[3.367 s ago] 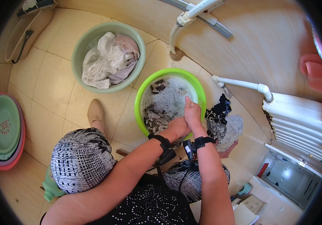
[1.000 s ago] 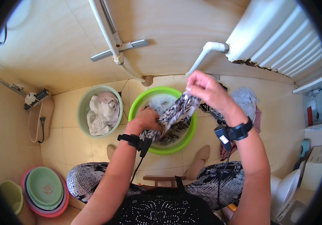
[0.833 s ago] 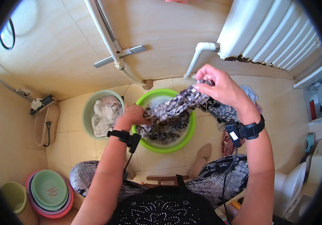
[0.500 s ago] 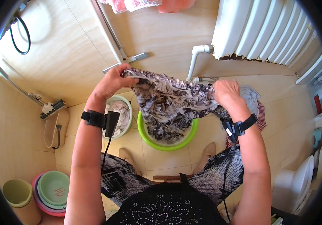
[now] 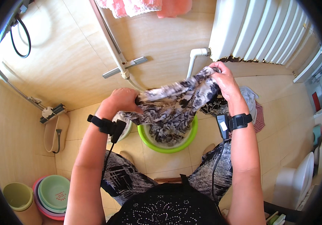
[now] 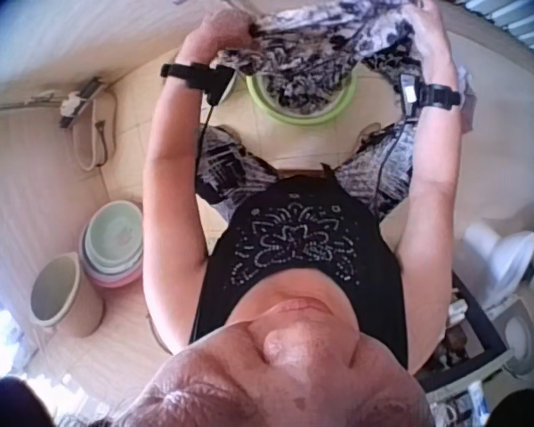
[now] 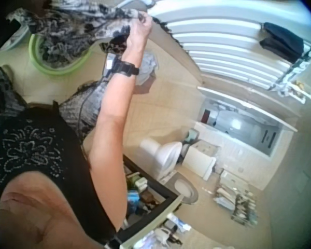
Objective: The person washes clothes by hand in a green bucket filled with soapy water, scrubbing and squeezing a patterned garment and a black piece of clothing.
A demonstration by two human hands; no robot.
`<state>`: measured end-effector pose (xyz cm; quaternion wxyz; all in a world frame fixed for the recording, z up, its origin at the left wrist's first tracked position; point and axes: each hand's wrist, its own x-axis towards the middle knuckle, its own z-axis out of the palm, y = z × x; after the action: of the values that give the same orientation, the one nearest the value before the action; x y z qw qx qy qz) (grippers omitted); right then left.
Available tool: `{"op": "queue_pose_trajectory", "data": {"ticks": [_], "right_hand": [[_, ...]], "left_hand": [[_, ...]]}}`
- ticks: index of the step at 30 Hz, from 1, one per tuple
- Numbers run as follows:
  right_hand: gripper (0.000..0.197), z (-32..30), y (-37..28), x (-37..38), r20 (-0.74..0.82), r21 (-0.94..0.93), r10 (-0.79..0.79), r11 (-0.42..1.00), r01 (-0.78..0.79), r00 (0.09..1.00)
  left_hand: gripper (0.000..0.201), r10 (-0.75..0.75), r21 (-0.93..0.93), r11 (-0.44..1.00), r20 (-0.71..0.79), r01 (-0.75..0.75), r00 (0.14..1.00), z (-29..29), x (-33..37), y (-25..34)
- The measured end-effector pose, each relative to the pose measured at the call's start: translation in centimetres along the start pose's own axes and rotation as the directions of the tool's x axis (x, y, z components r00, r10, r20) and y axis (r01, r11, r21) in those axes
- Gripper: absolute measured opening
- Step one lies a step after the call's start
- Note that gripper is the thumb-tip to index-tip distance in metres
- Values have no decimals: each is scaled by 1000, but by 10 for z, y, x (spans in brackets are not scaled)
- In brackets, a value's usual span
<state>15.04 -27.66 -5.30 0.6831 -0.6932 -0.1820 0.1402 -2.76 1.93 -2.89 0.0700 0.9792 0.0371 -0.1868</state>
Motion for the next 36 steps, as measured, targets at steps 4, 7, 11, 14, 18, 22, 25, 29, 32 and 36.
{"op": "queue_pose_trajectory", "data": {"ticks": [4, 7, 11, 14, 18, 22, 25, 29, 32, 36], "right_hand": [[26, 12, 0, 1, 89, -42, 22, 999, -18, 996], [30, 50, 7, 0, 308, 8, 10, 1000, -13, 951], [39, 106, -27, -9, 435, 292, -124, 956, -10, 892], [59, 98, -30, -4, 400, 259, -113, 966, 6, 910], [85, 100, 6, -8, 761, 55, -3, 997, -61, 649], [68, 141, 44, -21, 776, -109, 87, 994, -3, 625], [53, 150, 94, -19, 785, -204, 160, 979, 5, 598], [37, 137, 87, -8, 505, -393, 266, 918, -56, 821], [46, 133, 75, 2, 408, -345, 17, 929, 137, 913], [29, 139, 16, -9, 322, -371, -90, 904, 213, 942]], "left_hand": [[50, -167, -62, 985, -102, 161, 981, 11, 23, -3], [44, 147, -595, 729, -346, -338, 927, 6, 33, 17], [38, 118, -696, 670, -243, -258, 963, -14, 25, 44], [31, -1, -838, 292, -483, -461, 876, -20, 35, 41], [23, -120, -805, -232, -534, -546, 837, -59, 21, 62], [19, -52, -584, -580, -669, -568, 741, -89, 0, 65], [23, -171, -487, -606, -693, -629, 701, -100, -2, 46], [23, -269, -589, -410, -652, -697, 709, -90, 0, 11], [25, -376, -825, 136, -555, -548, 742, -45, 20, -14], [37, -252, -515, 857, -426, -3, 869, 61, 59, -47]]}}
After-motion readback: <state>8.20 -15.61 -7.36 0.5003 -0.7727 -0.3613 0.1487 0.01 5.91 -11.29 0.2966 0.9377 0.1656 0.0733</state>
